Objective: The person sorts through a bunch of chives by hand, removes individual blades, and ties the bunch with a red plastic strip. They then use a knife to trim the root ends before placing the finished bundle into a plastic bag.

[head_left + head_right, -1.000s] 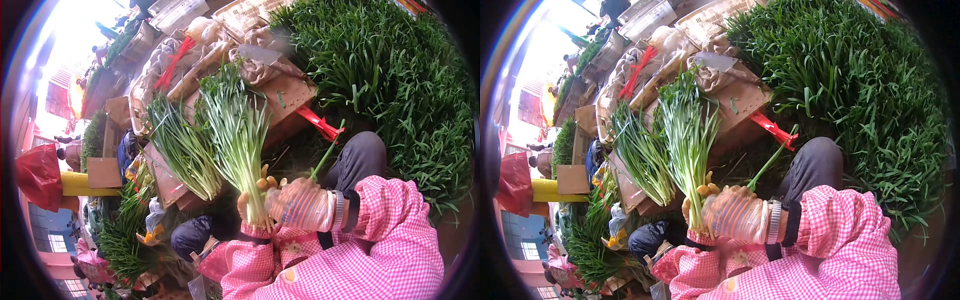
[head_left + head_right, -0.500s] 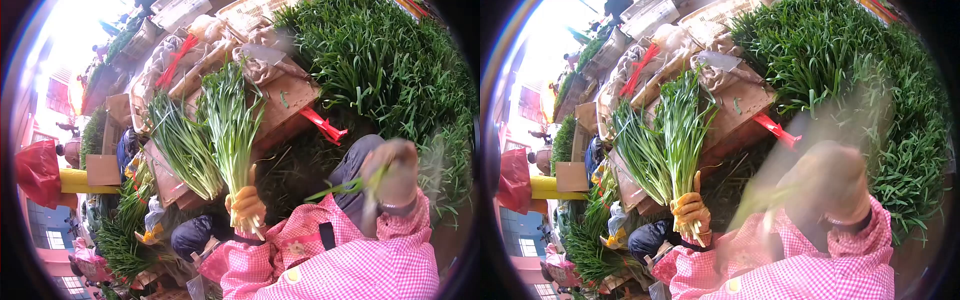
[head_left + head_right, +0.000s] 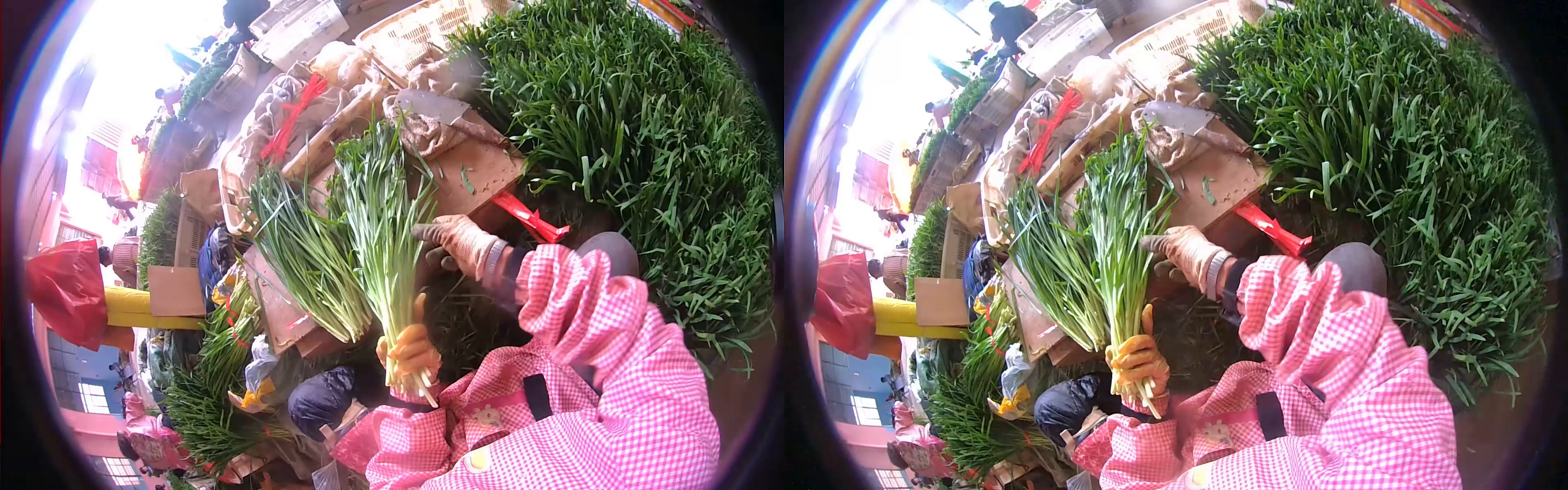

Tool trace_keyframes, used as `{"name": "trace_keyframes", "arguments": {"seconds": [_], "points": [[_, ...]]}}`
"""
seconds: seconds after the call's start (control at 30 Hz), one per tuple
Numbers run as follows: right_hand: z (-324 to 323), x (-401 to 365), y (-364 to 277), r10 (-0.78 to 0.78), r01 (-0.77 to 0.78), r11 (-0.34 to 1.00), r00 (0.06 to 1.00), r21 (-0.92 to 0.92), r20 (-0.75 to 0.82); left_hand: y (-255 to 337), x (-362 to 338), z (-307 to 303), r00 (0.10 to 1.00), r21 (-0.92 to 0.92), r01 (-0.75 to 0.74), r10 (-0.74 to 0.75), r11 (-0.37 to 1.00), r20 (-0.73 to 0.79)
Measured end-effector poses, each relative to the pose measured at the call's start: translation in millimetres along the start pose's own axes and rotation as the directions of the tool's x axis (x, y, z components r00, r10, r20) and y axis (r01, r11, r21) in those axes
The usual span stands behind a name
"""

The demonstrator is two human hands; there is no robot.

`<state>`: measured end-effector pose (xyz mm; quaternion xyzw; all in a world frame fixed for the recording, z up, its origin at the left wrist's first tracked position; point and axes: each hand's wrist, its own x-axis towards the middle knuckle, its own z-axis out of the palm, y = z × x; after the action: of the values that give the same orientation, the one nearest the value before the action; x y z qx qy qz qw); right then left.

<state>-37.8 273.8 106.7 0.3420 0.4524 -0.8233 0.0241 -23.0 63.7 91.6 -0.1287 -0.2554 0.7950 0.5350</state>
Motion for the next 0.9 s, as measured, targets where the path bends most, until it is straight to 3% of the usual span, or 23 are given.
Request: {"name": "trace_keyframes", "arguments": {"seconds": [0.03, 0.17, 0.27, 0.3, 0.4, 0.43, 0.47, 0.5, 0.53, 0.63, 0.67, 0.7, 0.73, 0.8, 0.83, 0.87, 0.9], "points": [[2, 4, 9, -0.06, 0.053, 0.988, 0.997, 0.142, 0.043, 5, -1, -1, 1.0, 0.026, 0.024, -0.024, 0.999, 0.009], [-8, -14, 13, -0.144, 0.146, 0.966, 0.989, 0.213, -0.025, 16, -8, -3, 0.992, 0.25, -0.021, 0.051, 0.968, -0.113], [-22, -16, 24, -0.328, 0.325, 0.922, 0.944, 0.21, -0.019, 22, -7, -10, 0.989, 0.373, 0.046, 0.01, 0.927, -0.145], [-18, -30, 15, -0.321, 0.325, 0.926, 0.946, 0.193, -0.052, 23, -6, -12, 0.994, 0.385, 0.073, -0.035, 0.92, -0.106], [-9, -63, 1, -0.452, 0.449, 0.884, 0.892, 0.129, -0.007, 20, -6, -12, 0.984, 0.439, 0.076, 0.005, 0.895, -0.18], [-16, -57, 4, -0.496, 0.458, 0.827, 0.868, 0.328, 0.039, 19, -5, -14, 0.983, 0.441, 0.079, 0.003, 0.894, -0.182], [-30, -49, -6, -0.525, 0.449, 0.707, 0.851, 0.546, -0.02, 22, -8, -18, 0.983, 0.448, 0.083, 0.0, 0.89, -0.182], [-48, -38, -16, -0.542, 0.579, 0.763, 0.815, 0.287, -0.204, 26, -11, -23, 0.983, 0.455, 0.088, -0.003, 0.886, -0.183], [-59, -35, -24, -0.586, 0.629, 0.778, 0.722, -0.005, -0.367, 28, -11, -24, 0.983, 0.464, 0.097, -0.012, 0.88, -0.183], [-70, -56, -26, -0.401, 0.404, 0.841, 0.912, -0.36, 0.087, 26, -7, -19, 0.982, 0.466, 0.124, -0.041, 0.876, -0.184], [-75, -46, -17, -0.308, 0.448, 0.528, 0.893, -0.721, 0.329, 24, -6, -19, 0.981, 0.461, 0.129, -0.043, 0.878, -0.191], [-79, -35, -8, -0.194, 0.57, 0.074, 0.813, -0.818, 0.549, 23, -6, -17, 0.978, 0.451, 0.128, -0.036, 0.883, -0.207], [-55, -58, -19, 0.09, 0.197, -0.24, 0.979, -0.951, 0.181, 20, -6, -16, 0.972, 0.467, 0.134, -0.024, 0.874, -0.233], [-56, -38, -3, -0.172, 0.14, 0.013, 0.976, -0.99, 0.135, 17, -6, -12, 0.958, 0.505, 0.15, 0.002, 0.85, -0.287], [-56, -30, 3, -0.082, 0.186, 0.513, 0.982, -0.838, 0.167, 16, -5, -10, 0.947, 0.538, 0.185, -0.002, 0.823, -0.322], [-55, -18, 24, -0.008, 0.155, 0.845, 0.961, -0.512, 0.278, 11, -3, -5, 0.92, 0.588, 0.216, 0.039, 0.779, -0.39], [-45, -27, 27, 0.064, 0.06, 0.921, 0.951, -0.384, 0.301, 8, -2, -2, 0.899, 0.636, 0.253, 0.066, 0.729, -0.434]]}}
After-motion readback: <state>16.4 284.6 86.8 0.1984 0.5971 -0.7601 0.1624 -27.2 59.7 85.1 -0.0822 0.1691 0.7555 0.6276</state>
